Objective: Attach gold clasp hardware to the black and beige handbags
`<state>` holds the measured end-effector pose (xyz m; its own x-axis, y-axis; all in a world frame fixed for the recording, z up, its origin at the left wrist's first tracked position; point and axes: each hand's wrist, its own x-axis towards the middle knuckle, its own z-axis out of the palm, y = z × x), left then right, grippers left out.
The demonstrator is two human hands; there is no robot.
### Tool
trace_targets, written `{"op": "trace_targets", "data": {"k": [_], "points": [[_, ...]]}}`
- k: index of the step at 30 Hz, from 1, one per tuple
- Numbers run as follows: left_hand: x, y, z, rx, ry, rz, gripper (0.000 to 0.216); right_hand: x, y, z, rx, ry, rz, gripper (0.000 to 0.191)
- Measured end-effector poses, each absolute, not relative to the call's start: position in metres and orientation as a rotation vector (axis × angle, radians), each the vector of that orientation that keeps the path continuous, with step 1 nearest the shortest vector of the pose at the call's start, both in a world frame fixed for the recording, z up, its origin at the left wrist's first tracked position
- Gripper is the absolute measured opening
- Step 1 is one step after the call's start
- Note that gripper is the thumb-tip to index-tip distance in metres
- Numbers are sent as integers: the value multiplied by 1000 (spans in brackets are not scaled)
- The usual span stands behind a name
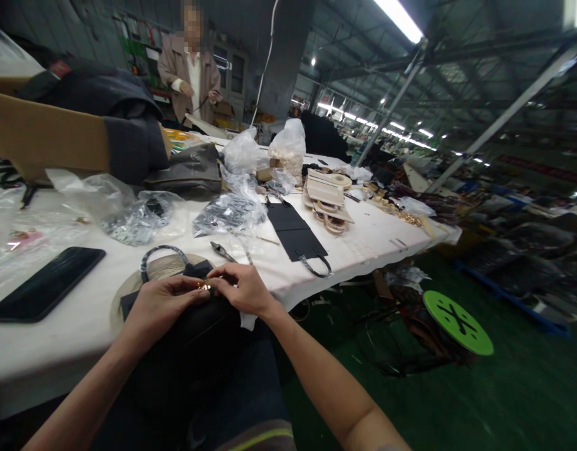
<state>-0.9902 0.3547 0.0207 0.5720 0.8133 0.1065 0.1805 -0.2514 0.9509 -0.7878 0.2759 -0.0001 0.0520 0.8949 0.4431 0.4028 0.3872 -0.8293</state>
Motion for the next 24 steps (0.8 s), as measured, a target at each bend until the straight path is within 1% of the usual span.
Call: {"op": "trace_targets", "data": {"k": [3, 5, 9, 16, 20, 24], "points": [[-992, 357, 22, 1762, 803, 725, 32, -791, 269, -1, -1100, -1580, 489, 17], [-993, 357, 22, 1765, 798, 723, 34, -791, 269, -2, -1095, -1558, 517, 15], [-996, 357, 21, 1743, 768, 739, 34, -791, 274, -4, -1130, -1483, 618, 19], [-998, 358, 20, 1761, 781, 720, 32, -787, 275, -2, -1114, -1586, 592, 14], [-997, 359, 19, 1782, 773, 712, 33, -787, 274, -4, -1105, -1616, 567, 8], [-995, 360, 18, 1812, 743, 717, 30, -793, 271, -8, -1117, -1605, 479, 4]]}}
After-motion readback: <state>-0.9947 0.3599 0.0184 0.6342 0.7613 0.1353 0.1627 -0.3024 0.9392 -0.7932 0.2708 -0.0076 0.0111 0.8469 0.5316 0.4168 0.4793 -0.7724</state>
